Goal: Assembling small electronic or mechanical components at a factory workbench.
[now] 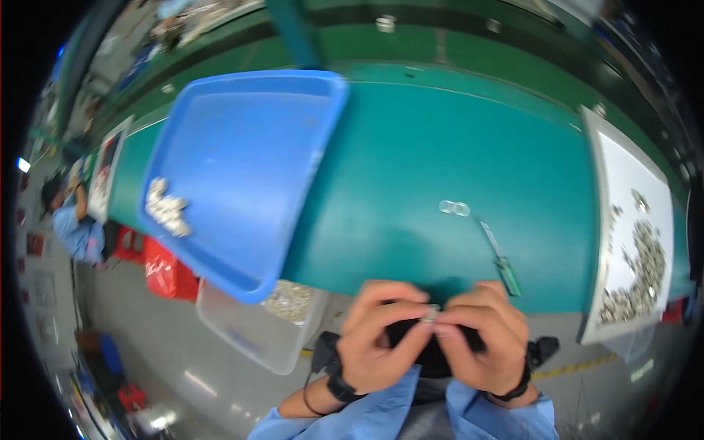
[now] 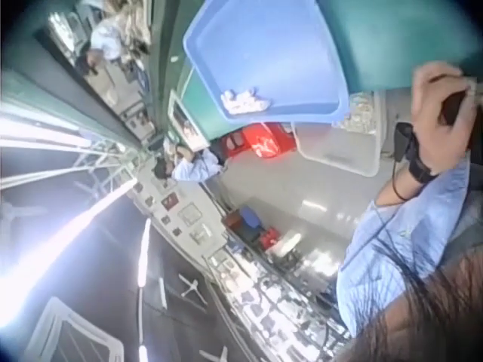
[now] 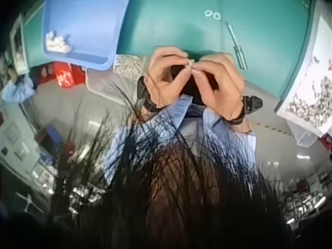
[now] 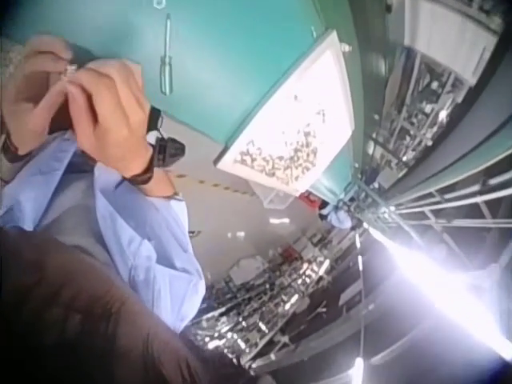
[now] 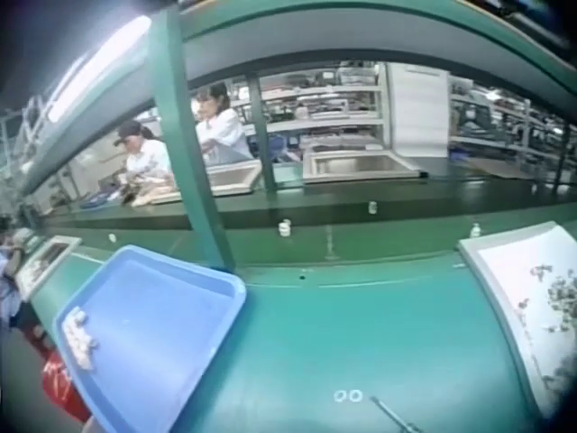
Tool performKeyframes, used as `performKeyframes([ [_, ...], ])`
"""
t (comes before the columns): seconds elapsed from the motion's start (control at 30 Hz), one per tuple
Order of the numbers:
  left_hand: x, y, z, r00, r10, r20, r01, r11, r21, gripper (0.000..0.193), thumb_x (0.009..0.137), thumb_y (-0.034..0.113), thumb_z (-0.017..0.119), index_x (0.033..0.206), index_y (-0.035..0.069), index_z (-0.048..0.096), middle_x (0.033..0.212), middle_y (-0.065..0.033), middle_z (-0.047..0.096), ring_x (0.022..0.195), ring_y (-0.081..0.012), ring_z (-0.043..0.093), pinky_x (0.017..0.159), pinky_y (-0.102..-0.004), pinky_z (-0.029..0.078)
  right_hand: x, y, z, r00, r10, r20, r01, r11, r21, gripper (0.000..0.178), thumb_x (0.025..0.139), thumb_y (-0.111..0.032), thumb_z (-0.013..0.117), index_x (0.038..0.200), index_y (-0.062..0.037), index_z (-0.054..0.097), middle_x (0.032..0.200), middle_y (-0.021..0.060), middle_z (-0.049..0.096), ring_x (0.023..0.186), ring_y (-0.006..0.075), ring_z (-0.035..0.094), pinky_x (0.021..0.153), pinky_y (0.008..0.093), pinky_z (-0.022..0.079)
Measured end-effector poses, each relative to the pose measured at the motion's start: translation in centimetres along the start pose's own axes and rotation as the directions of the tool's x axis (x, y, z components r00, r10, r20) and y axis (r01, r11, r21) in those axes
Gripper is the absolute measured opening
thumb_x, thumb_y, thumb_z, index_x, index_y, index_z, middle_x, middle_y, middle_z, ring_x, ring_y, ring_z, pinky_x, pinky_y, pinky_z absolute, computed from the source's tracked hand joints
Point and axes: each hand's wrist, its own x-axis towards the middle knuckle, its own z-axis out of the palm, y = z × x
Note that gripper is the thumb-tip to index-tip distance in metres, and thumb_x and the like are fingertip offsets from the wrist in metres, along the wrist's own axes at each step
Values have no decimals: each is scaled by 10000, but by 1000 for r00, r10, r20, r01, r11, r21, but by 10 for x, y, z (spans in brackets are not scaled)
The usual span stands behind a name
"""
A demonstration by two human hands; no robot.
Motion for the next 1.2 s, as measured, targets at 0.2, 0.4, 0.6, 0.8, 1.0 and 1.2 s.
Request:
performKeyframes([
  [0.2,-8,-9,27,1000,12,-16,-14,990,-140,293,749,-111,764,1010,-20,665,966,-155,623,842,-213,597,705,-298,486,-14,9,-13,980,195,-42,-180,955,237,192,781,38,777,930,1,661,844,109,688,703,200,603,643,309,465],
  [0.4,-16,-13,40,992,15,-125,-38,983,-181,292,771,-119,735,1027,-27,629,986,-161,618,834,-220,605,698,-303,498,-17,8,-12,966,251,-67,-221,930,294,175,789,55,746,934,2,661,849,103,687,714,183,605,628,295,473],
  [0.6,-10,-14,45,986,13,-167,-43,983,-177,276,772,-122,729,1012,-29,631,965,-168,637,823,-228,619,720,-319,520,-9,17,-11,955,278,-99,-229,909,349,188,761,39,738,932,-15,682,808,77,673,639,184,624,633,275,466],
  [0.8,-11,-26,46,998,47,-50,-55,982,-182,318,740,-107,770,1023,-27,651,1003,-175,674,873,-258,656,747,-340,543,-9,15,-20,935,353,-29,-323,884,339,165,778,27,681,942,48,678,838,137,661,725,205,623,643,287,489],
  [1.0,-4,-13,22,997,72,42,-72,997,22,391,728,-31,823,1075,-10,645,1045,-177,664,941,-299,660,809,-368,535,-6,20,-8,982,184,-34,-170,954,247,210,745,24,704,954,40,687,840,141,672,669,201,639,588,275,498],
  [1.2,78,25,-119,928,355,114,-289,492,822,265,809,-51,658,1068,-21,615,1049,-149,629,983,-289,617,880,-380,491,2,25,-11,996,48,-79,-34,986,163,183,726,37,671,909,37,666,818,143,673,689,220,643,614,301,502],
])
